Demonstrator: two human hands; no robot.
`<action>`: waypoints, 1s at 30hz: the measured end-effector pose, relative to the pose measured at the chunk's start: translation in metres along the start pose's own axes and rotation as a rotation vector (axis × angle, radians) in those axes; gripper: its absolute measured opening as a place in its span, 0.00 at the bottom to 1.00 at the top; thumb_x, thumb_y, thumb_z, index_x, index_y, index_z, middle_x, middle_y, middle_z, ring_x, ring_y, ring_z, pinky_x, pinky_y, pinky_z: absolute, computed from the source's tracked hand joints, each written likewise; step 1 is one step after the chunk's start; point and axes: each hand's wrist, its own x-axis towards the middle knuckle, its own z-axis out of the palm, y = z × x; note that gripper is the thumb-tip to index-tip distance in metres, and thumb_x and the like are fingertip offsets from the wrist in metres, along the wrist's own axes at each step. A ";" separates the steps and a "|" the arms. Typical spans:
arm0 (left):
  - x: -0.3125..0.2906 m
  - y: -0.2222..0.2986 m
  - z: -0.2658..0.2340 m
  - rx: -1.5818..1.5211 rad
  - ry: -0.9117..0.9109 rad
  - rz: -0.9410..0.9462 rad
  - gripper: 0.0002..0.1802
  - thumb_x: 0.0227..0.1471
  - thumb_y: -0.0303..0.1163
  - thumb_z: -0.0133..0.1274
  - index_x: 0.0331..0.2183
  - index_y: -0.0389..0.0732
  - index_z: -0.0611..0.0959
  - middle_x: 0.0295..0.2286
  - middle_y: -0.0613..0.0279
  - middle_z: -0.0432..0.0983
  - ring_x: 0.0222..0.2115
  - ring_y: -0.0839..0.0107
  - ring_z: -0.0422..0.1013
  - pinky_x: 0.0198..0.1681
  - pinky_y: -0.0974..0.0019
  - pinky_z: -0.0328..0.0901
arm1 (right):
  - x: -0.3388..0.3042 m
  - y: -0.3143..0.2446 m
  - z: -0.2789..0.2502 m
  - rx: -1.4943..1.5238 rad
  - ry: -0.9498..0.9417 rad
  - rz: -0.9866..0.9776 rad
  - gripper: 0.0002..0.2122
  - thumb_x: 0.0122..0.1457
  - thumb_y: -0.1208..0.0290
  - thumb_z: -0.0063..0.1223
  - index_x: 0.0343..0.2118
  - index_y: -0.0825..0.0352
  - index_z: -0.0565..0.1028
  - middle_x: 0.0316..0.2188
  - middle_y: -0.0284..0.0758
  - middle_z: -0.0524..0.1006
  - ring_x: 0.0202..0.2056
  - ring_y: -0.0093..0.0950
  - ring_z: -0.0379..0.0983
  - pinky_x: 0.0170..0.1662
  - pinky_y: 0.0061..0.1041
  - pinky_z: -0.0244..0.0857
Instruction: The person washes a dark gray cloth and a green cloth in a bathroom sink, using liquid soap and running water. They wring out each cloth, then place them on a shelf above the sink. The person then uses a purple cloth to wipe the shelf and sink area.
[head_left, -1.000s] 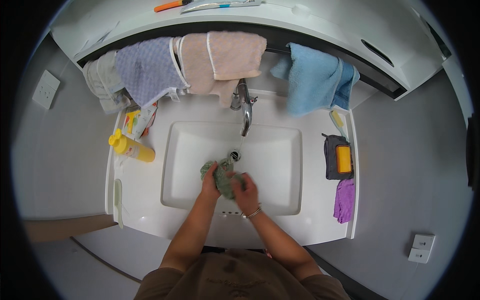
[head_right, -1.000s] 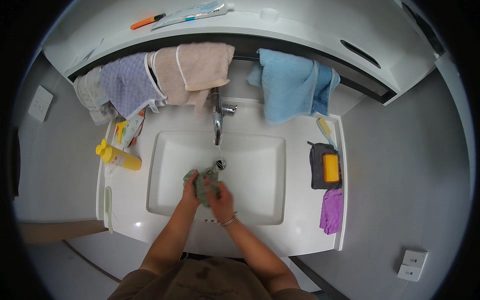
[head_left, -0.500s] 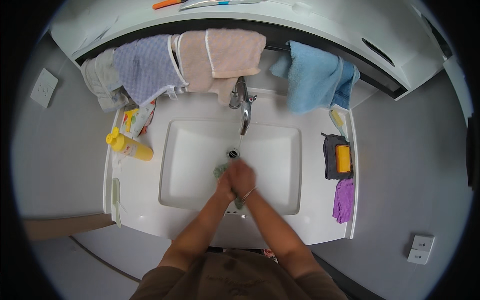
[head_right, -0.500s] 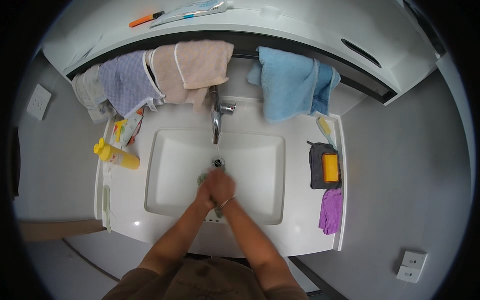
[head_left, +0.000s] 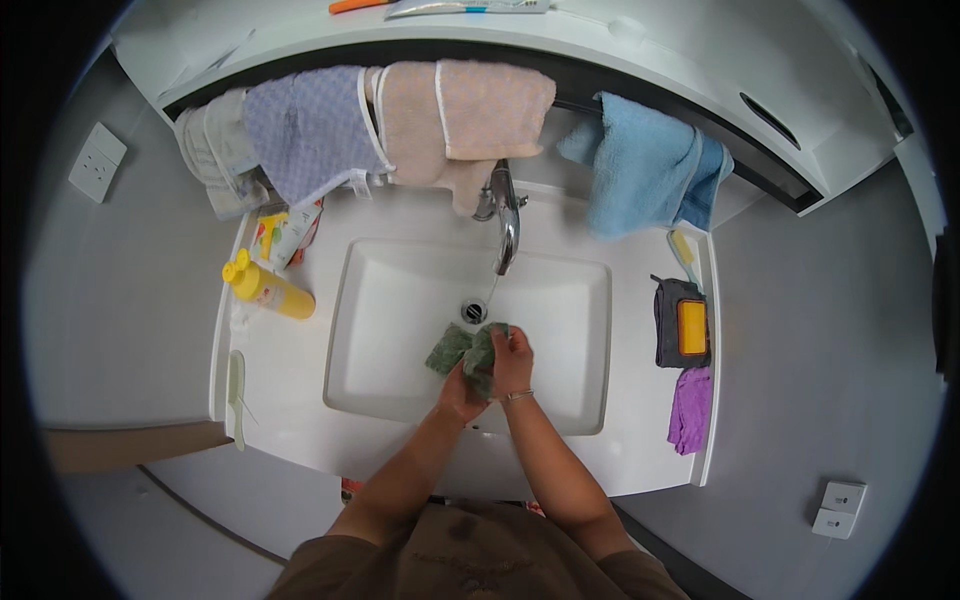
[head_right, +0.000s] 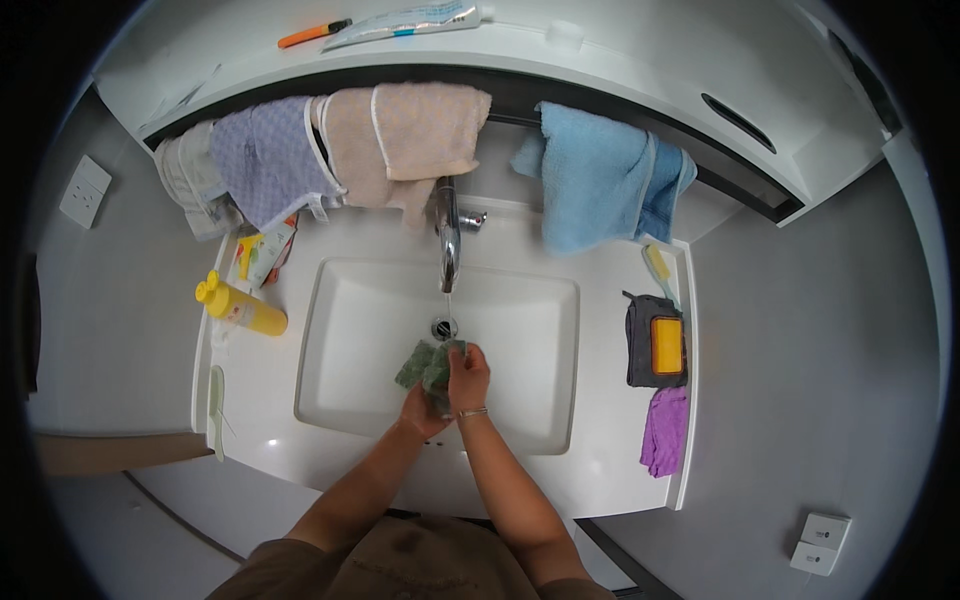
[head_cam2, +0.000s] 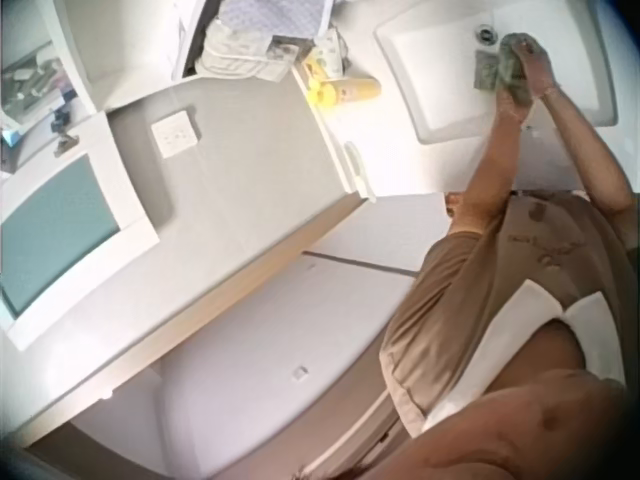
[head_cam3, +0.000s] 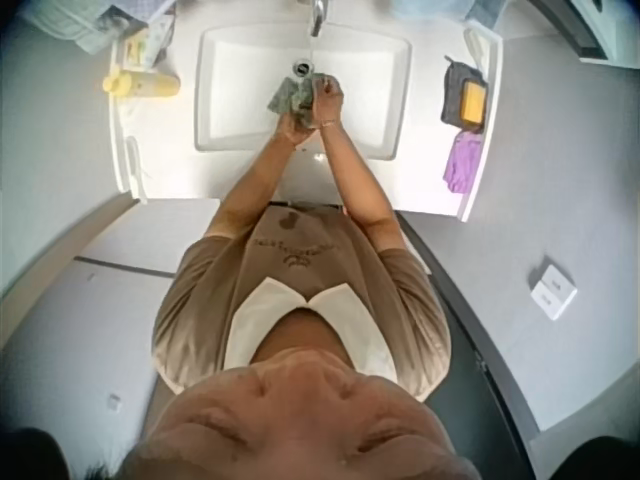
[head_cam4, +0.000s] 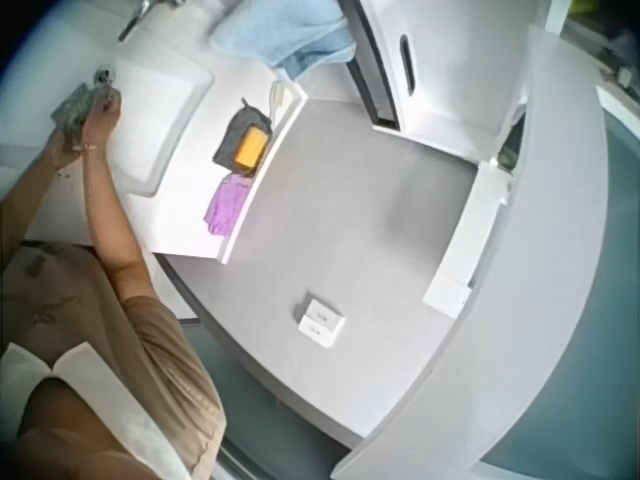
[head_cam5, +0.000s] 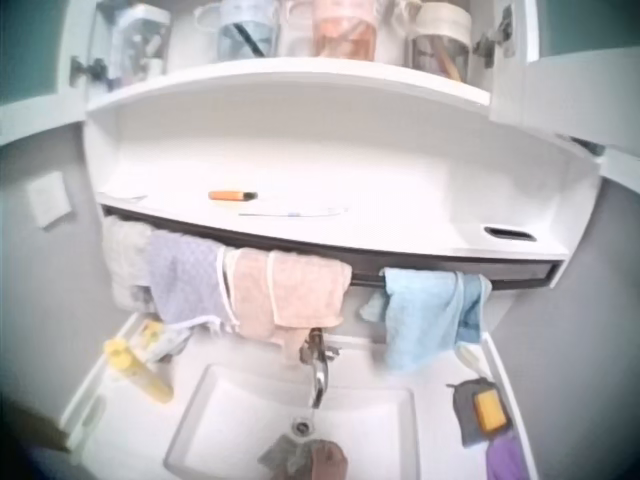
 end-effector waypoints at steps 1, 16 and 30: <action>0.002 0.004 -0.009 0.002 0.018 -0.015 0.14 0.53 0.43 0.46 0.38 0.47 0.74 0.33 0.66 0.72 0.29 0.71 0.68 0.25 0.68 0.62 | 0.003 -0.001 -0.005 -0.185 0.032 -0.238 0.06 0.56 0.71 0.51 0.30 0.69 0.73 0.17 0.24 0.67 0.21 0.12 0.59 0.22 0.15 0.55; -0.018 0.028 -0.022 0.212 0.047 0.192 0.19 0.52 0.38 0.47 0.43 0.37 0.70 0.39 0.55 0.70 0.39 0.63 0.69 0.43 0.56 0.66 | -0.062 -0.019 -0.022 -0.623 -0.576 -0.229 0.10 0.54 0.70 0.50 0.38 0.66 0.75 0.26 0.37 0.77 0.26 0.32 0.73 0.33 0.28 0.67; -0.084 0.094 0.029 0.188 -0.317 -0.115 0.36 0.44 0.37 0.53 0.54 0.36 0.61 0.50 0.48 0.63 0.50 0.53 0.62 0.53 0.56 0.58 | 0.006 -0.047 -0.038 0.108 -0.579 0.124 0.22 0.51 0.81 0.46 0.52 0.65 0.62 0.44 0.35 0.71 0.45 0.28 0.68 0.52 0.25 0.60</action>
